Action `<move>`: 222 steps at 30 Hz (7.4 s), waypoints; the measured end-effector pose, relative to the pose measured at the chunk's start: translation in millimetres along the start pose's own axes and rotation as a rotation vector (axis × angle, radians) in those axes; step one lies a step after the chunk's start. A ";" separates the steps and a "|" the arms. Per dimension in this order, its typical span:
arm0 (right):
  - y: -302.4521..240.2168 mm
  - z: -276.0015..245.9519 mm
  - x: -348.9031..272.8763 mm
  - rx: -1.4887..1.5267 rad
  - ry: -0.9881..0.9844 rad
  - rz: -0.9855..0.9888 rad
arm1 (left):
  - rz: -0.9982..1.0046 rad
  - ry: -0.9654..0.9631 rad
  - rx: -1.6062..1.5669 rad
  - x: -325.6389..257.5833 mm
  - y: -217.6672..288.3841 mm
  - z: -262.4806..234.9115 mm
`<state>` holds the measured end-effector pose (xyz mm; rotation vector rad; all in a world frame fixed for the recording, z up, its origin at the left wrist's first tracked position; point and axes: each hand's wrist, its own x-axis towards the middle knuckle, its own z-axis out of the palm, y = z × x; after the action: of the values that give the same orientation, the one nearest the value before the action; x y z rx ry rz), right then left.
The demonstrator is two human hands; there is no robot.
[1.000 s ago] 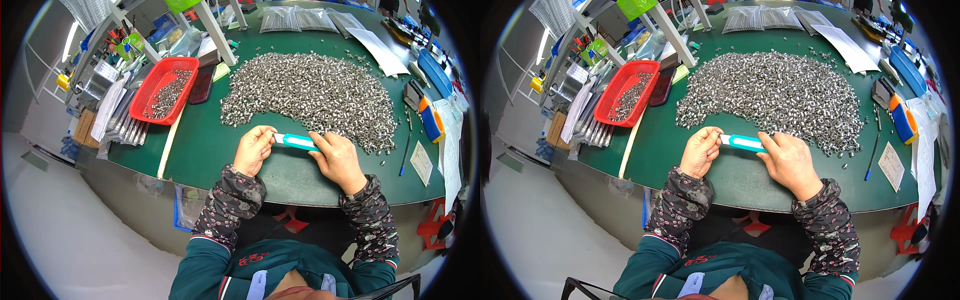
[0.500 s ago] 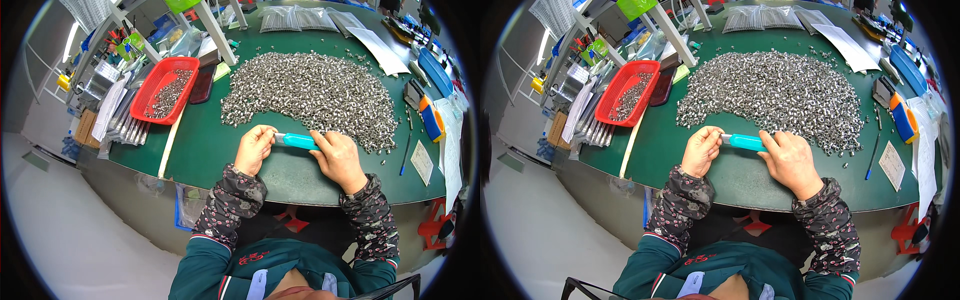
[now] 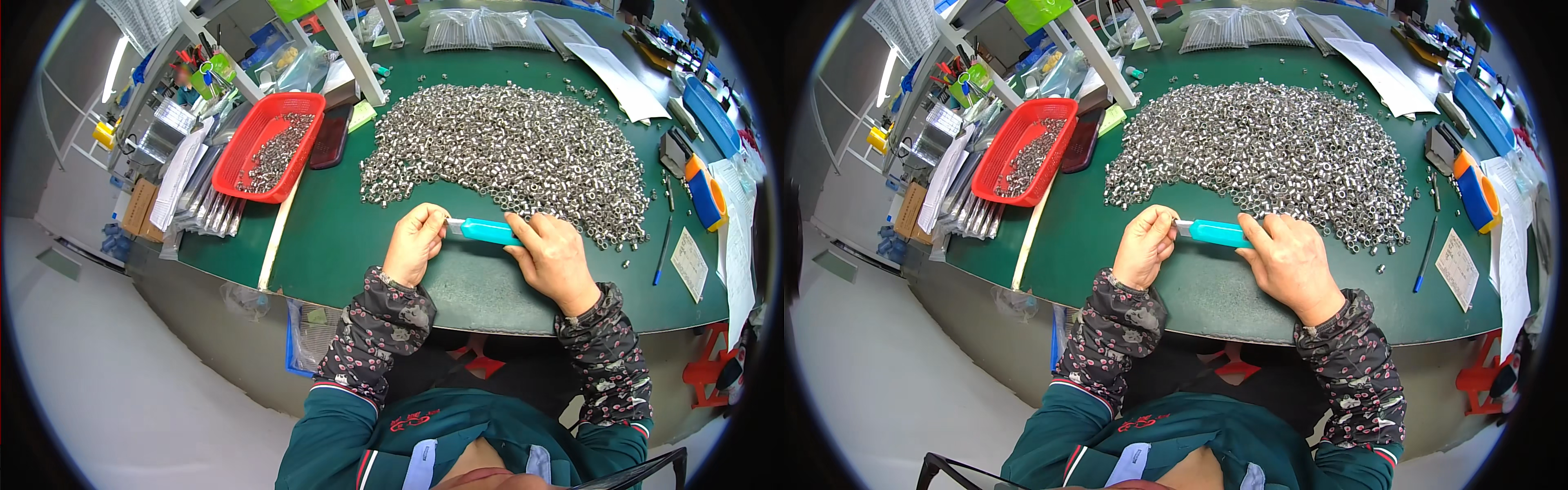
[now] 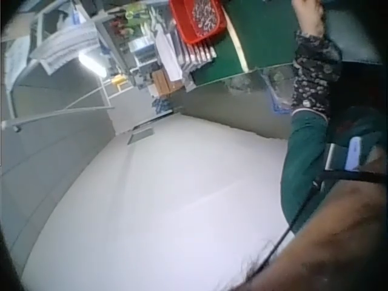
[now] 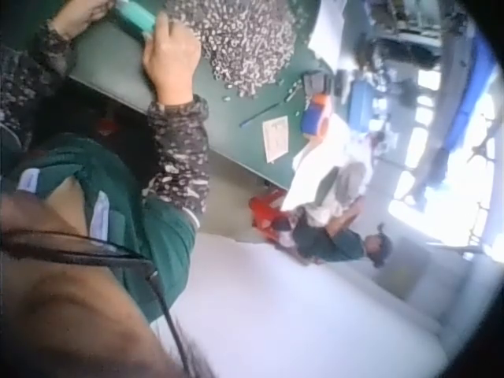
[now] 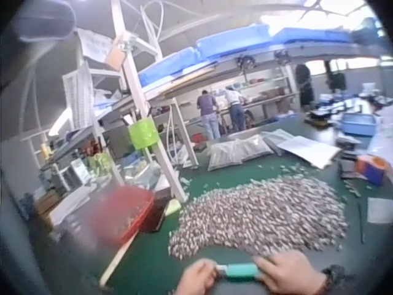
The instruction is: Picking up small metal components from a pile, inspecting or deburring them with a small utility knife, and placing them into a red container.
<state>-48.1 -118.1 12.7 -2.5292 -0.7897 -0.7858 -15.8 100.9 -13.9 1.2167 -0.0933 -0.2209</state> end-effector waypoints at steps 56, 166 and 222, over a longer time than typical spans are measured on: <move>3.2 -2.5 -2.0 0.180 -0.087 0.115 | 0.043 -0.159 -0.200 0.5 1.2 -5.5; -2.0 -6.3 -5.3 0.284 -0.205 0.330 | 0.323 0.124 0.597 -2.9 2.0 10.3; 30.0 -11.3 -2.2 -0.110 0.319 0.305 | -0.096 -0.061 -0.118 2.2 9.5 36.3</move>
<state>-35.9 -147.7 14.7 -2.4447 -0.2562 -1.1085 -19.3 70.2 7.5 1.0978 -0.0736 -0.3430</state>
